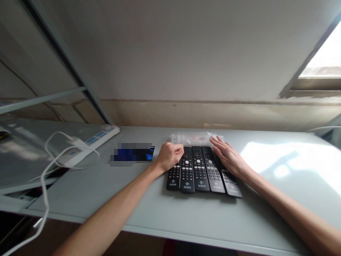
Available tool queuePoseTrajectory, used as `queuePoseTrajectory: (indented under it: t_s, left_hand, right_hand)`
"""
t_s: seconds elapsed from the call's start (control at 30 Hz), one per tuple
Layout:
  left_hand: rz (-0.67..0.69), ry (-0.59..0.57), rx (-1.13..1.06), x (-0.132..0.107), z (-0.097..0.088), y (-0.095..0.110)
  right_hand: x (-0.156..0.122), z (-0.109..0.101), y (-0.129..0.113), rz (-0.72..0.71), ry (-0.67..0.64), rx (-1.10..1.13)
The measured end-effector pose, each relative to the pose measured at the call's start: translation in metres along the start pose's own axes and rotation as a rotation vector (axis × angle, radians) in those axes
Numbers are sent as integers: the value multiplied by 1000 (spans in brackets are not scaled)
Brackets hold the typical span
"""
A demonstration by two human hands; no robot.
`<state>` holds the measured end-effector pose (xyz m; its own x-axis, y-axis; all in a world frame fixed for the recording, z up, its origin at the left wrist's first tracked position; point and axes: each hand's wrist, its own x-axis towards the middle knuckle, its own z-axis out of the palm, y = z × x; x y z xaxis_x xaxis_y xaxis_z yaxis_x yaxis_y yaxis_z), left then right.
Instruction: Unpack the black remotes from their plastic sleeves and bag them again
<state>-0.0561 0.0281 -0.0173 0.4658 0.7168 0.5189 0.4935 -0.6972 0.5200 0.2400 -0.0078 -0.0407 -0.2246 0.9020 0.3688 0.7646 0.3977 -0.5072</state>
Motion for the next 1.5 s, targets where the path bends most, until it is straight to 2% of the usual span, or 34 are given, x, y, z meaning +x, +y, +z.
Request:
queuePoseTrajectory:
  t_s: [0.27,0.5,0.63,0.8,1.0,1.17,1.37,1.43,1.5]
  left_hand:
    - [7,88,10,3,-4,8]
    - [91,55,-70,5,-7,11]
    - [58,35,-104,4,-6,6]
    - [12,3,-172,4,-8,5]
    - [121,-58,-173,3,-3,13]
    - [292,0,12,5,1,16]
    - [415,243,370,10,-29,15]
    - [409,241,469,12,-33,15]
    - [373,168,513,13,-30,12]
  right_hand:
    - [0,-13,-21,-60,285,217]
    - [-5,-24,-48,-94,354,357]
    - [-5,-22,-48,-118,281,376]
    - [-3,-11,-39,-149,119,230]
    - [-7,-9,-54,-296,-64,69]
    - [-11,-12,-64,-365,-157,46]
    - [-12,-21,-72,-281,-153,269]
    - [-12,-22,-76,-260,-172,373]
    - [-13,-20,-79,-235,-187,434]
